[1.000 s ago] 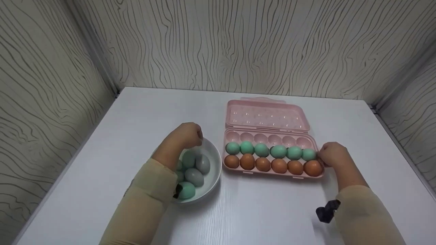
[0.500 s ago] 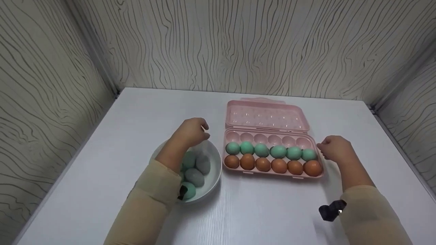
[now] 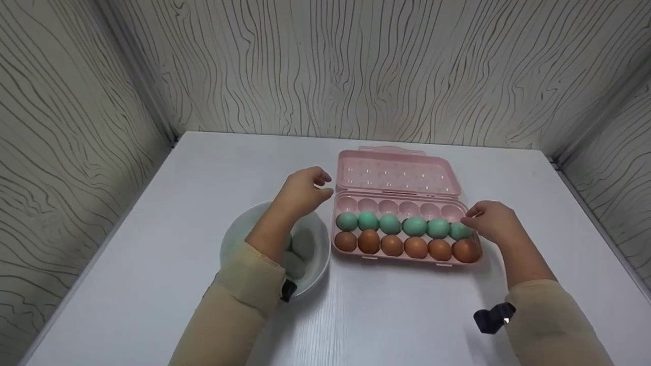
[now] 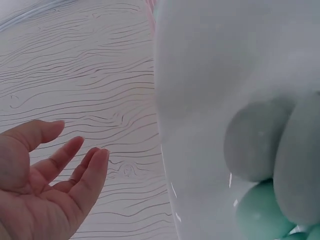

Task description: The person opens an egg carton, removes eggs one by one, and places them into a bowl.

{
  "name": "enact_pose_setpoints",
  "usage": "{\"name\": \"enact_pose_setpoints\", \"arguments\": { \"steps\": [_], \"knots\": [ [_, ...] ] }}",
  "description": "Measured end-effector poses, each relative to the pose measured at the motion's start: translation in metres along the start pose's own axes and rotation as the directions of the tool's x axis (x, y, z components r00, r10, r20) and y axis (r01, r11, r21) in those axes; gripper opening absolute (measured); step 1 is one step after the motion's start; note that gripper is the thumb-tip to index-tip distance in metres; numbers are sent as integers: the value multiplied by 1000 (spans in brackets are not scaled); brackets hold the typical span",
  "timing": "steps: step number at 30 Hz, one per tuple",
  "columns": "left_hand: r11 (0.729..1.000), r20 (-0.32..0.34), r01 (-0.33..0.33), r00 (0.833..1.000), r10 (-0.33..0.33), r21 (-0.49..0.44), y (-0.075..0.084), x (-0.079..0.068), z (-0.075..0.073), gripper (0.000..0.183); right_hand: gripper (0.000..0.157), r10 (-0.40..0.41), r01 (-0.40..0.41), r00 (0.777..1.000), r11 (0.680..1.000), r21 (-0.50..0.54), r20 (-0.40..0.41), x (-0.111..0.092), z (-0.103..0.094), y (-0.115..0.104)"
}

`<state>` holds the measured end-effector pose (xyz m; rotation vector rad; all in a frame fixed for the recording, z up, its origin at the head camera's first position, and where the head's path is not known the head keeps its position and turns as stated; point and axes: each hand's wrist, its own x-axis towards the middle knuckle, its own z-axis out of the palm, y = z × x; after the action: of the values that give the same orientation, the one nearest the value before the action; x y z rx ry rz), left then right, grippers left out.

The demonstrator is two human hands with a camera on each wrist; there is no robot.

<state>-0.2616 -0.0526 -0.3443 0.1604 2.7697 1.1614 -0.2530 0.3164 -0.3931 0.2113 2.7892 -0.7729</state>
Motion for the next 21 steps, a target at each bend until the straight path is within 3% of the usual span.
{"name": "enact_pose_setpoints", "arguments": {
  "steps": [7,21],
  "knots": [
    [997,-2,12,1000,-12,-81,4,1,8,29,44,40,-40,999,999,11,36,3,10,-2],
    [993,41,27,999,-22,-118,9,1,16,26,35,-60,61,998,995,-78,16,9,29,-1]
  ]
}}
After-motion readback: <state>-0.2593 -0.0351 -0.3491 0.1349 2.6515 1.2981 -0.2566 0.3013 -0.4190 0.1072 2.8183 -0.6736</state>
